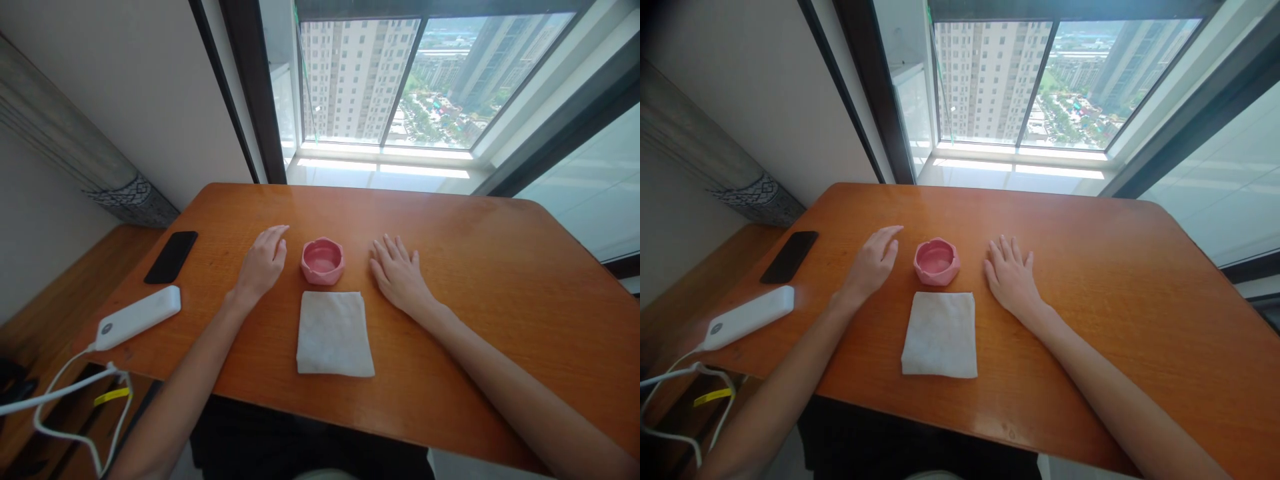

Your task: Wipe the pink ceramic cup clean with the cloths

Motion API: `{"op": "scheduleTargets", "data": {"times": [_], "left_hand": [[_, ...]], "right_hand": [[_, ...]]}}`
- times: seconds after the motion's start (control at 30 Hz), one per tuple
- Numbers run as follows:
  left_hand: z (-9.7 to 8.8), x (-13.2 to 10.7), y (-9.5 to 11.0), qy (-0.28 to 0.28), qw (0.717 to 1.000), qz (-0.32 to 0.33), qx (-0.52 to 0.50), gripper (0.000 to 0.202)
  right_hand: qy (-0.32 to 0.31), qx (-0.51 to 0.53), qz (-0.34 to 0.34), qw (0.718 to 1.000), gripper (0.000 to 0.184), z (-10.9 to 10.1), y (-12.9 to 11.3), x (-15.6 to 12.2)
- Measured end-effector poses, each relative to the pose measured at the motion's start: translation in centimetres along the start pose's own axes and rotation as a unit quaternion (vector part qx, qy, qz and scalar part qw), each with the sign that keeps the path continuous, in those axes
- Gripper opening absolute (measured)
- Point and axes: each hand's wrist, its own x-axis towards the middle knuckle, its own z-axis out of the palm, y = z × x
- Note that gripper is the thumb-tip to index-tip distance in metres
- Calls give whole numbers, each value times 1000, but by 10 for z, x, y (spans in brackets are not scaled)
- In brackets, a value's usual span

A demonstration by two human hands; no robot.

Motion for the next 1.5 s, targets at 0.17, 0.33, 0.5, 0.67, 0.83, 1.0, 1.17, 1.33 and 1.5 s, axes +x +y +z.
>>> {"op": "scheduleTargets", "data": {"times": [0.17, 0.33, 0.5, 0.67, 0.83, 1.0, 1.17, 1.33, 1.5], "left_hand": [[47, 36, -38, -56, 995, -28, 80, 46], [57, 25, -45, -49, 992, 0, 117, 48], [55, 23, -51, -57, 992, 2, 116, 49], [55, 23, -51, -57, 993, 4, 107, 48], [55, 23, -51, -60, 993, 1, 99, 48], [55, 23, -52, -60, 994, -2, 91, 48], [55, 24, -52, -67, 993, -5, 92, 49], [55, 24, -52, -66, 994, -5, 90, 48], [55, 24, -51, -63, 994, -1, 88, 48]], "right_hand": [[4, -45, 12, 999, 60, 18, 9, 18], [3, -47, 8, 999, 60, 18, 10, 13], [6, -29, 11, 1000, 60, 15, 9, 13], [17, -16, 4, 1000, 58, 15, 10, 13], [20, -10, 1, 1000, 58, 16, 11, 13], [20, -12, 1, 1000, 58, 17, 12, 14], [23, -12, 1, 1000, 57, 18, 12, 14], [26, 2, 0, 1000, 58, 18, 11, 14], [21, -4, 5, 1000, 57, 17, 12, 14]]}}
